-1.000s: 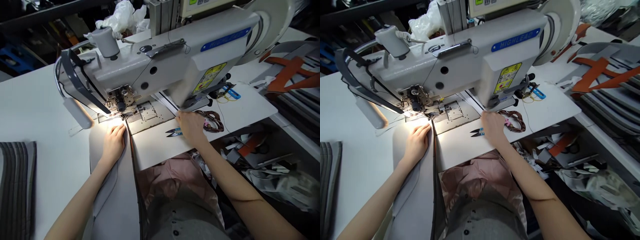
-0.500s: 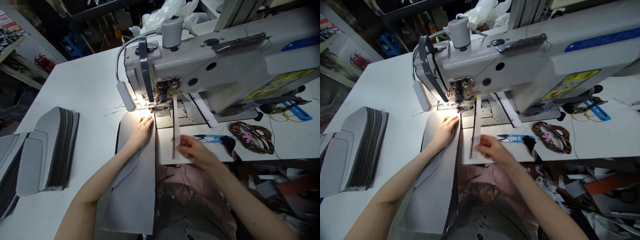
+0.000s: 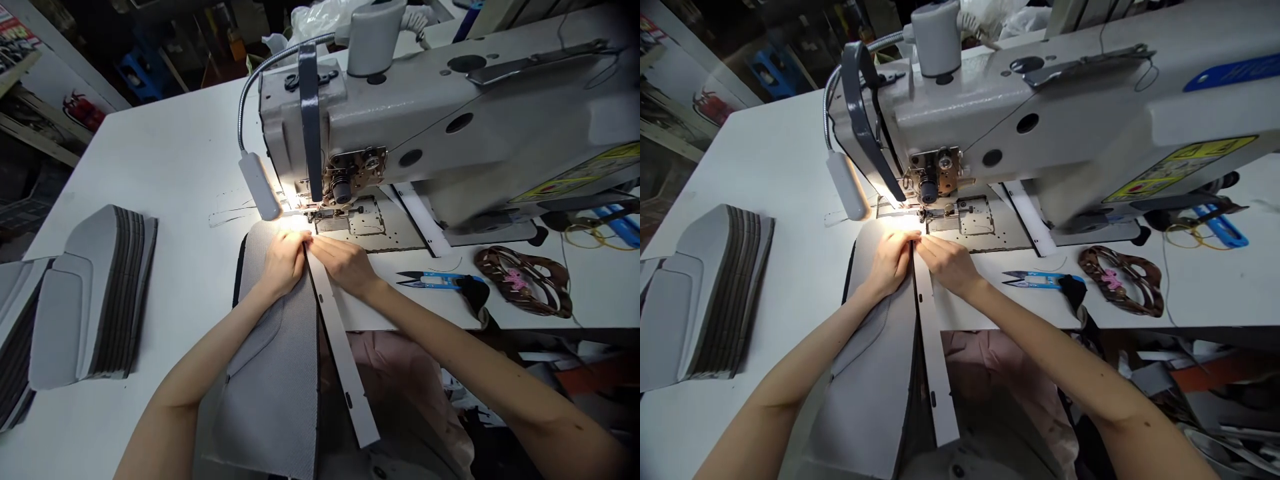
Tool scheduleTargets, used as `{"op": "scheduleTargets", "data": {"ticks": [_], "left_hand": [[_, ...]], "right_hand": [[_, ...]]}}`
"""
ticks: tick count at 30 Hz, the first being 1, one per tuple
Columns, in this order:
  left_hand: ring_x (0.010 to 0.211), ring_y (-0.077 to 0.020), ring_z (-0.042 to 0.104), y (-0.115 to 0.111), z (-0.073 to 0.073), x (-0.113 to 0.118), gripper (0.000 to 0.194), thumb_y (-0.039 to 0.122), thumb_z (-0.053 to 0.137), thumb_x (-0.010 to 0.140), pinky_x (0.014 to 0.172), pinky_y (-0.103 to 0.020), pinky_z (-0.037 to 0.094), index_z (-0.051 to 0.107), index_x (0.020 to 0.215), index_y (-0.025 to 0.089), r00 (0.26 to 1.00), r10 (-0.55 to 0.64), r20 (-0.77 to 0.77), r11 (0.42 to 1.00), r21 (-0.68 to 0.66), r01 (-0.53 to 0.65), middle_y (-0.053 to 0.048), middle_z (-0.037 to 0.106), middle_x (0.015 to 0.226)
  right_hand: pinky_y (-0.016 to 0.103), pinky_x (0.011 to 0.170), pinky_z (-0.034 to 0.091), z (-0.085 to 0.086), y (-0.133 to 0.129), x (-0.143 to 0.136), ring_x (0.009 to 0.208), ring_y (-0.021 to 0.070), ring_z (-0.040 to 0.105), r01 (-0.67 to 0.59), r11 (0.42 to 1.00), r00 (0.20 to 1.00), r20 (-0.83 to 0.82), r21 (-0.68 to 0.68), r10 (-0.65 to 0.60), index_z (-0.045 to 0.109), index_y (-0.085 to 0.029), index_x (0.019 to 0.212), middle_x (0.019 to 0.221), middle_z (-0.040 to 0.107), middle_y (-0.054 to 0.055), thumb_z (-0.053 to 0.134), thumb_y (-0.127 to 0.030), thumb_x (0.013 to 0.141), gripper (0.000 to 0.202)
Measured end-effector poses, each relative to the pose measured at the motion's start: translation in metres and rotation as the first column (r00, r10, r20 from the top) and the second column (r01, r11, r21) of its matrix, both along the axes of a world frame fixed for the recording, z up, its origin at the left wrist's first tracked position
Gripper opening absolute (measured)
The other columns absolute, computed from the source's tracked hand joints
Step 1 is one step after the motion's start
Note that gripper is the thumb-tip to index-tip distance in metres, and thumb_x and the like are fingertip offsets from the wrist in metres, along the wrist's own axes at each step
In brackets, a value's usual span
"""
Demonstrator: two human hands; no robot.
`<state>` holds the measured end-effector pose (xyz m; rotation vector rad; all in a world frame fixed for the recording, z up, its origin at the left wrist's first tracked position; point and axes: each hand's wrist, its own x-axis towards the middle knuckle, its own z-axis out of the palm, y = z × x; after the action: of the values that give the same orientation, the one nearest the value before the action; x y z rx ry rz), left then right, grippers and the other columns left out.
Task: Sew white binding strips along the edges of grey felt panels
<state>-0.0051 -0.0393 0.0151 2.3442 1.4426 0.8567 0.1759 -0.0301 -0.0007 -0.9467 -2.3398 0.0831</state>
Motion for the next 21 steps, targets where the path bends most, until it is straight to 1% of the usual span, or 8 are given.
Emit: {"op": "scheduleTargets", "data": {"ticks": [3, 6, 9, 11, 13, 17, 19, 21], "left_hand": [[0.108, -0.0242, 0.058, 0.0, 0.005, 0.003, 0.022, 0.025, 0.043, 0.098, 0.097, -0.041, 0.049, 0.062, 0.105, 0.019, 1.0, -0.003, -0.018, 0.999, -0.053, 0.002, -0.008, 0.07, 0.114], [0.108, -0.0232, 0.059, 0.002, 0.005, 0.005, 0.019, 0.021, 0.046, 0.094, 0.097, -0.04, 0.05, 0.063, 0.103, 0.019, 1.0, -0.01, -0.02, 0.998, -0.061, 0.009, -0.008, 0.07, 0.117], [0.109, -0.0233, 0.059, 0.003, 0.004, 0.005, 0.022, 0.016, 0.046, 0.09, 0.096, -0.039, 0.05, 0.063, 0.105, 0.018, 0.997, -0.02, -0.069, 0.999, -0.043, 0.017, -0.008, 0.07, 0.12], [0.11, -0.0248, 0.059, 0.003, 0.005, 0.005, 0.023, 0.014, 0.047, 0.088, 0.095, -0.041, 0.049, 0.063, 0.105, 0.018, 0.986, -0.026, -0.162, 0.999, -0.027, 0.022, -0.007, 0.069, 0.122], [0.11, -0.0264, 0.059, 0.002, 0.008, 0.006, 0.023, 0.013, 0.048, 0.088, 0.091, -0.042, 0.048, 0.063, 0.104, 0.019, 0.96, -0.031, -0.277, 1.0, -0.014, 0.028, -0.006, 0.069, 0.125], [0.108, -0.0288, 0.059, 0.002, 0.013, 0.009, 0.021, 0.013, 0.048, 0.089, 0.084, -0.043, 0.047, 0.062, 0.103, 0.02, 0.907, -0.048, -0.419, 0.998, 0.005, 0.055, -0.006, 0.069, 0.124], [0.108, -0.0293, 0.059, 0.003, 0.014, 0.009, 0.02, 0.014, 0.047, 0.09, 0.084, -0.044, 0.047, 0.062, 0.102, 0.02, 0.898, -0.052, -0.436, 0.998, 0.013, 0.064, -0.006, 0.069, 0.123], [0.107, -0.0296, 0.059, 0.004, 0.015, 0.009, 0.019, 0.014, 0.046, 0.091, 0.083, -0.044, 0.047, 0.061, 0.1, 0.02, 0.894, -0.06, -0.444, 0.997, 0.019, 0.076, -0.005, 0.069, 0.123]], "right_hand": [[0.03, 0.087, 0.055, -0.002, -0.005, -0.004, 0.103, 0.0199, 0.069, 0.016, 0.998, 0.998, 0.066, 0.053, -0.02, 0.071, -0.01, 0.103, 0.11, 0.074, 0.014, 0.036, -0.011, 0.102, 0.035], [0.03, 0.084, 0.053, -0.001, -0.005, -0.008, 0.099, 0.0202, 0.068, 0.057, 0.998, 0.991, 0.116, 0.033, -0.061, 0.07, -0.009, 0.102, 0.108, 0.073, 0.015, 0.033, -0.009, 0.101, 0.036], [0.03, 0.082, 0.05, 0.007, -0.008, -0.011, 0.095, 0.0204, 0.066, 0.108, 0.992, 0.984, 0.149, -0.069, -0.097, 0.069, -0.011, 0.1, 0.102, 0.072, 0.012, 0.035, -0.009, 0.1, 0.034], [0.031, 0.078, 0.048, 0.017, -0.017, -0.011, 0.091, 0.0212, 0.064, 0.185, 0.966, 0.976, 0.148, -0.183, -0.159, 0.068, -0.013, 0.097, 0.098, 0.071, 0.011, 0.041, -0.011, 0.098, 0.028], [0.03, 0.073, 0.047, 0.027, -0.033, -0.011, 0.085, 0.0213, 0.063, 0.25, 0.904, 0.968, 0.118, -0.348, -0.222, 0.067, -0.013, 0.107, 0.096, 0.07, 0.011, 0.048, -0.015, 0.094, 0.023], [0.03, 0.064, 0.047, 0.032, -0.072, -0.011, 0.066, 0.0188, 0.059, 0.154, 0.697, 0.979, 0.01, -0.701, -0.206, 0.041, -0.005, 0.145, 0.08, 0.068, 0.006, 0.05, -0.012, 0.084, 0.062], [0.03, 0.06, 0.047, 0.027, -0.083, -0.011, 0.06, 0.0186, 0.057, 0.092, 0.607, 0.976, -0.049, -0.789, -0.212, 0.033, -0.003, 0.151, 0.071, 0.065, 0.003, 0.046, -0.009, 0.082, 0.07], [0.029, 0.057, 0.046, 0.022, -0.087, -0.012, 0.057, 0.0186, 0.056, 0.052, 0.557, 0.962, -0.108, -0.829, -0.25, 0.033, -0.004, 0.152, 0.068, 0.064, 0.002, 0.043, -0.007, 0.083, 0.07]]}}
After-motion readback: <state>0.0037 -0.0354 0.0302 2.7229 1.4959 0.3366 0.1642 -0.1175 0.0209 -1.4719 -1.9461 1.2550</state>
